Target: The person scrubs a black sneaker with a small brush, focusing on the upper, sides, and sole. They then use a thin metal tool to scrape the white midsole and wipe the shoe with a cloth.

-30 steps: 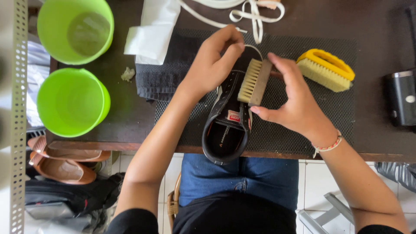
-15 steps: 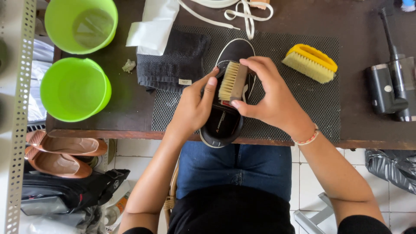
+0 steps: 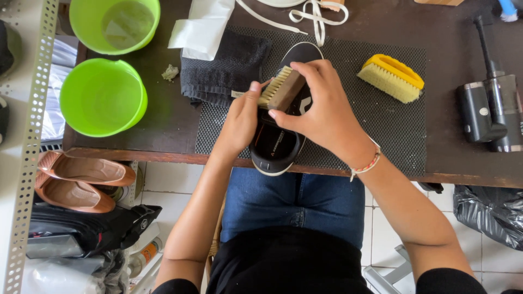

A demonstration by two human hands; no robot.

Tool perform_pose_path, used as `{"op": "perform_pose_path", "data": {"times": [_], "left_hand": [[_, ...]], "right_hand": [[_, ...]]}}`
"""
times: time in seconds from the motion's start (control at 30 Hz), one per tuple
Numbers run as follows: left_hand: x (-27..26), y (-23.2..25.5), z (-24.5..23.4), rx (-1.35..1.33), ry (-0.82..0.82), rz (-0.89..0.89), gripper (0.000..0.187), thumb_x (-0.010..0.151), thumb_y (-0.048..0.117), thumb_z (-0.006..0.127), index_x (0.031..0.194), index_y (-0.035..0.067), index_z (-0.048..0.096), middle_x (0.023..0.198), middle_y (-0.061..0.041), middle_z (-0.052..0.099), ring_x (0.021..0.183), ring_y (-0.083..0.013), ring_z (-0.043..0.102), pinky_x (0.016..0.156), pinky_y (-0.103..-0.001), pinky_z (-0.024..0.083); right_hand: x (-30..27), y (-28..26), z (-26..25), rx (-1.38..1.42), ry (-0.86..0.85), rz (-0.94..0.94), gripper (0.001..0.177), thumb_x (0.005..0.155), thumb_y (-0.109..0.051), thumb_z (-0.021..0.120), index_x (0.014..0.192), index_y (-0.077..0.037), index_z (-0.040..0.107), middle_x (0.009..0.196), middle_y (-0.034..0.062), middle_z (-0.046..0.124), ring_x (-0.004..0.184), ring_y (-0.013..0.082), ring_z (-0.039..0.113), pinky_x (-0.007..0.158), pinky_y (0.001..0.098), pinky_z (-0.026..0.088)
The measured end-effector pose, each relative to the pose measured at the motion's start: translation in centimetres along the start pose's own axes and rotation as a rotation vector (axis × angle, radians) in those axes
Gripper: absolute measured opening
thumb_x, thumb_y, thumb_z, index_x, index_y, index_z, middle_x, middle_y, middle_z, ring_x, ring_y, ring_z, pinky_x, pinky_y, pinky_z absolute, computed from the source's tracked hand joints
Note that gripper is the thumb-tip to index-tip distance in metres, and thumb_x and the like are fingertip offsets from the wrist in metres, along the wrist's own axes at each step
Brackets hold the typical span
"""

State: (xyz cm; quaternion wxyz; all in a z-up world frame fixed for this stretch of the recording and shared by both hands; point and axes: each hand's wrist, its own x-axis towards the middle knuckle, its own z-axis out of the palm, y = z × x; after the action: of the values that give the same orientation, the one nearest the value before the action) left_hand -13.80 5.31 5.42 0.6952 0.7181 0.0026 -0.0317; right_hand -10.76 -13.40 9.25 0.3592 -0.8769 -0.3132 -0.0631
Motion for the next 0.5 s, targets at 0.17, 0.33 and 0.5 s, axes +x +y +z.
{"op": "perform_pose_path", "data": {"times": [0.17, 0.33, 0.5], "left_hand": [[-1.0, -0.5, 0.4, -0.338, -0.102, -0.057, 0.081, 0.099, 0.060, 0.021, 0.150, 0.001, 0.045, 0.144, -0.021, 0.060, 0.134, -0.0292, 0.058, 0.113, -0.040, 0.049], [-1.5, -0.7, 1.0, -0.241, -0.133, 0.037, 0.077, 0.103, 0.055, 0.017, 0.155, 0.001, 0.033, 0.158, -0.022, 0.043, 0.149, -0.0299, 0.039, 0.125, -0.040, 0.029], [-1.7, -2.0, 0.7, -0.204, -0.154, 0.056, 0.072, 0.105, 0.053, 0.019, 0.159, 0.006, 0.028, 0.162, -0.021, 0.038, 0.151, -0.0273, 0.036, 0.127, -0.037, 0.024]], "right_hand": [[-1.1, -2.8, -0.1, 0.112, -0.118, -0.014, 0.082, 0.079, -0.030, 0.087, 0.144, 0.000, 0.046, 0.128, 0.0162, 0.049, 0.119, 0.0289, 0.055, 0.108, 0.0398, 0.044], [-0.9, -0.7, -0.5, -0.001, -0.027, 0.004, 0.080, 0.081, -0.031, 0.088, 0.142, -0.001, 0.047, 0.126, 0.0170, 0.051, 0.120, 0.0324, 0.051, 0.107, 0.0428, 0.040], [-2.0, -1.8, -0.5, 0.051, -0.082, -0.038, 0.083, 0.077, -0.038, 0.086, 0.143, -0.004, 0.048, 0.128, 0.0151, 0.057, 0.121, 0.0324, 0.054, 0.117, 0.0524, 0.027]]}}
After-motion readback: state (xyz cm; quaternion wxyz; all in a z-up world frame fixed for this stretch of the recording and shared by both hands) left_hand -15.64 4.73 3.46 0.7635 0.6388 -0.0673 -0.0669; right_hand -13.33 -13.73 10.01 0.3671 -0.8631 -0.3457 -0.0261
